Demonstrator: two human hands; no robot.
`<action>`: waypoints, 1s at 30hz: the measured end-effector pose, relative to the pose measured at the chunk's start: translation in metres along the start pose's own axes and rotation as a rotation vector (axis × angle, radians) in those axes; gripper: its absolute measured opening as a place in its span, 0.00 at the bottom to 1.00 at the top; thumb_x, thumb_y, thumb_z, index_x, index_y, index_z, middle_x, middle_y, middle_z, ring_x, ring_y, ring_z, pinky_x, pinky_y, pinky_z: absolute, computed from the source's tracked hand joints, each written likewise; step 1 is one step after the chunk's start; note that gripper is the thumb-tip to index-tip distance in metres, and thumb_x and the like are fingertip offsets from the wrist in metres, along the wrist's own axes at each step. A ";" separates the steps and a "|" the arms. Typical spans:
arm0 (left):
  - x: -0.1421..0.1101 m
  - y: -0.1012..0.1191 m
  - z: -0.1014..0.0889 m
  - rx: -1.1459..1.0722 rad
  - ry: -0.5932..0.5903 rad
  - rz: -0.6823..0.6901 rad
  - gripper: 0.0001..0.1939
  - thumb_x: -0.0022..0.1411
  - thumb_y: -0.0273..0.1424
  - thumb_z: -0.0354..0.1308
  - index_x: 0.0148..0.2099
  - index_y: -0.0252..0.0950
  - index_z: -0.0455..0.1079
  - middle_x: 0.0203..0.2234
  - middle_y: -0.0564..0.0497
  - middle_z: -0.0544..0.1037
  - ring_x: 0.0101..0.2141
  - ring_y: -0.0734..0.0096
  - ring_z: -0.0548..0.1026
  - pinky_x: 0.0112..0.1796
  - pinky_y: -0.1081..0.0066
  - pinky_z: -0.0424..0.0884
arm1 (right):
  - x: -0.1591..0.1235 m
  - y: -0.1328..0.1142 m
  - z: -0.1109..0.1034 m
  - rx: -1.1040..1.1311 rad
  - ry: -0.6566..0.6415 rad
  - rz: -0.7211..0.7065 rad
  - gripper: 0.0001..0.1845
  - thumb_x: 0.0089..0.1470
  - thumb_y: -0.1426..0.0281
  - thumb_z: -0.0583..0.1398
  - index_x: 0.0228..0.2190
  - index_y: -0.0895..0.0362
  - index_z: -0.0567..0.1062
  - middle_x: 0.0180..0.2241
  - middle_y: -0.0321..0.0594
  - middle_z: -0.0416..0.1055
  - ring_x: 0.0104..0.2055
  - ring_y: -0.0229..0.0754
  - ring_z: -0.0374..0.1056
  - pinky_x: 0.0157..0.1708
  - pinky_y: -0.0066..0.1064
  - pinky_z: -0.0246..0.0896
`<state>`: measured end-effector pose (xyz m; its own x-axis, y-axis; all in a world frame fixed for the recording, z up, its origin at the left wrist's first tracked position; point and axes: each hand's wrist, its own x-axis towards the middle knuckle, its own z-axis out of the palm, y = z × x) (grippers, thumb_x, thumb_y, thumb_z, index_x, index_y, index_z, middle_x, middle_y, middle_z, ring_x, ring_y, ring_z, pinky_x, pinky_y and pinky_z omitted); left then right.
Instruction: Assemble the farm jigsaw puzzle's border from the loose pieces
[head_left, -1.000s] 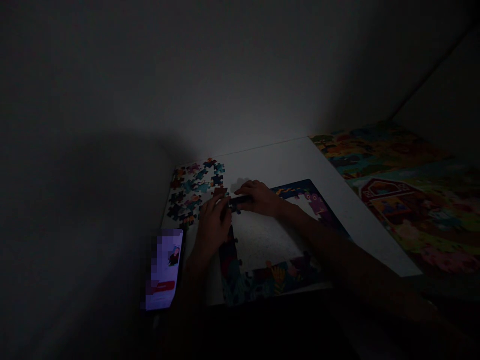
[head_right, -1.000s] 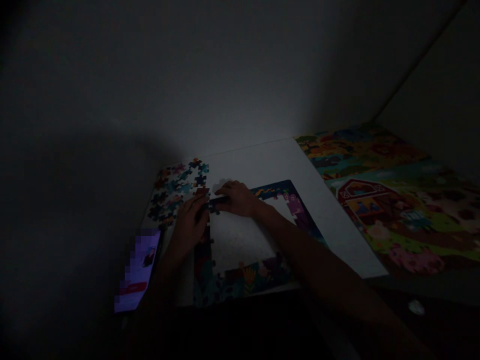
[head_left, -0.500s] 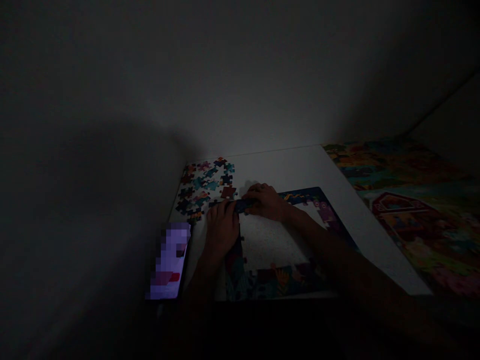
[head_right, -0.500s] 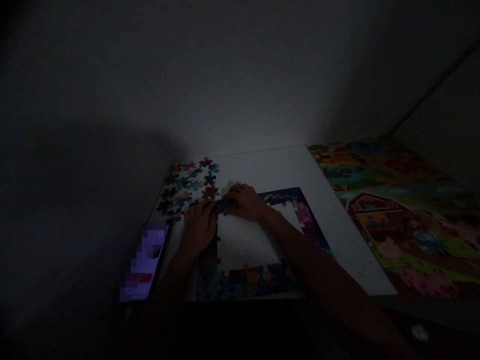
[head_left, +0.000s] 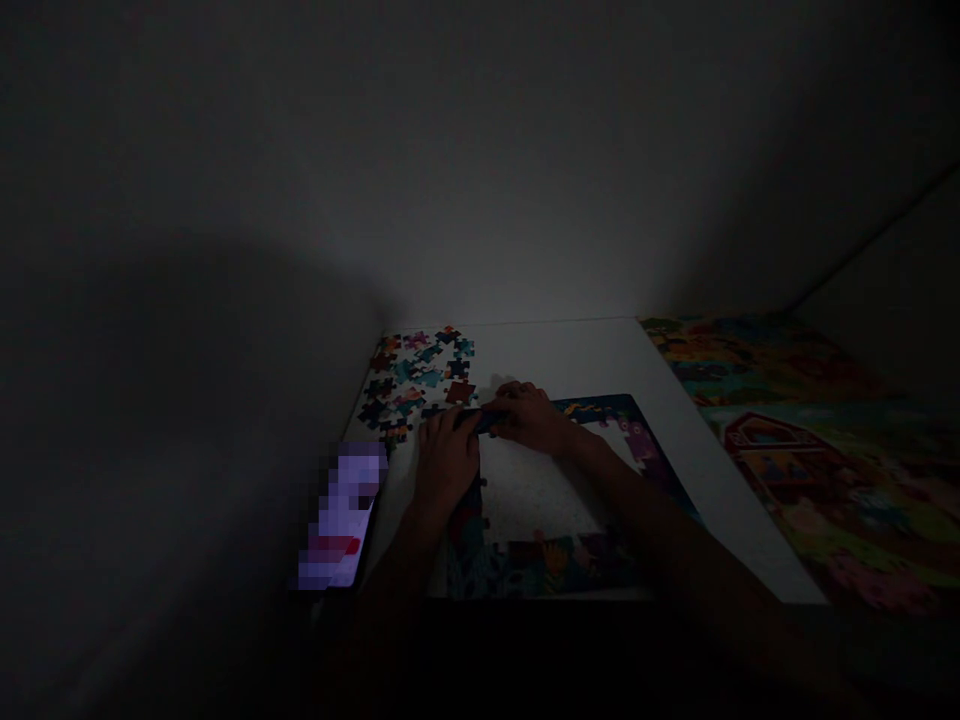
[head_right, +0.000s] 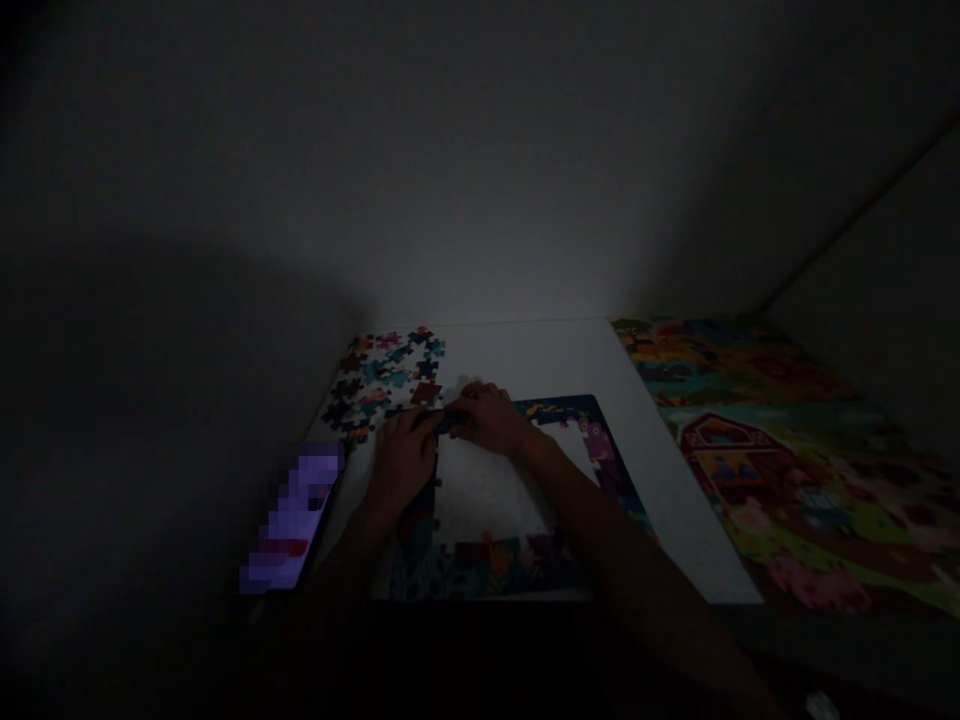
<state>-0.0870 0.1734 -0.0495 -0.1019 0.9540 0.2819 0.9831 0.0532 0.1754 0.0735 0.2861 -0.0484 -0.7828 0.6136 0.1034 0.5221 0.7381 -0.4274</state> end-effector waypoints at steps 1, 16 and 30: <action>0.000 0.000 0.001 0.003 0.009 0.000 0.20 0.64 0.25 0.52 0.55 0.43 0.73 0.54 0.47 0.72 0.53 0.54 0.68 0.54 0.53 0.64 | 0.000 -0.001 0.000 -0.002 -0.003 0.008 0.23 0.57 0.60 0.63 0.54 0.48 0.73 0.54 0.49 0.65 0.55 0.54 0.61 0.51 0.49 0.55; 0.001 0.016 0.022 0.058 0.076 0.130 0.21 0.68 0.31 0.46 0.57 0.27 0.69 0.57 0.36 0.70 0.58 0.53 0.67 0.61 0.54 0.59 | -0.128 0.054 -0.052 -0.168 0.165 0.262 0.36 0.59 0.49 0.55 0.62 0.56 0.64 0.64 0.56 0.57 0.64 0.58 0.56 0.59 0.52 0.56; 0.044 0.044 0.048 0.076 -0.003 0.141 0.27 0.69 0.31 0.41 0.64 0.20 0.59 0.63 0.31 0.61 0.64 0.50 0.57 0.62 0.53 0.55 | -0.179 0.087 -0.035 -0.250 0.137 0.459 0.40 0.62 0.45 0.43 0.67 0.55 0.51 0.68 0.49 0.50 0.70 0.53 0.43 0.67 0.54 0.37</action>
<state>-0.0409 0.2323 -0.0743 0.0387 0.9545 0.2955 0.9963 -0.0596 0.0619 0.2711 0.2505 -0.0725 -0.4128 0.9074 0.0791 0.8778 0.4195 -0.2313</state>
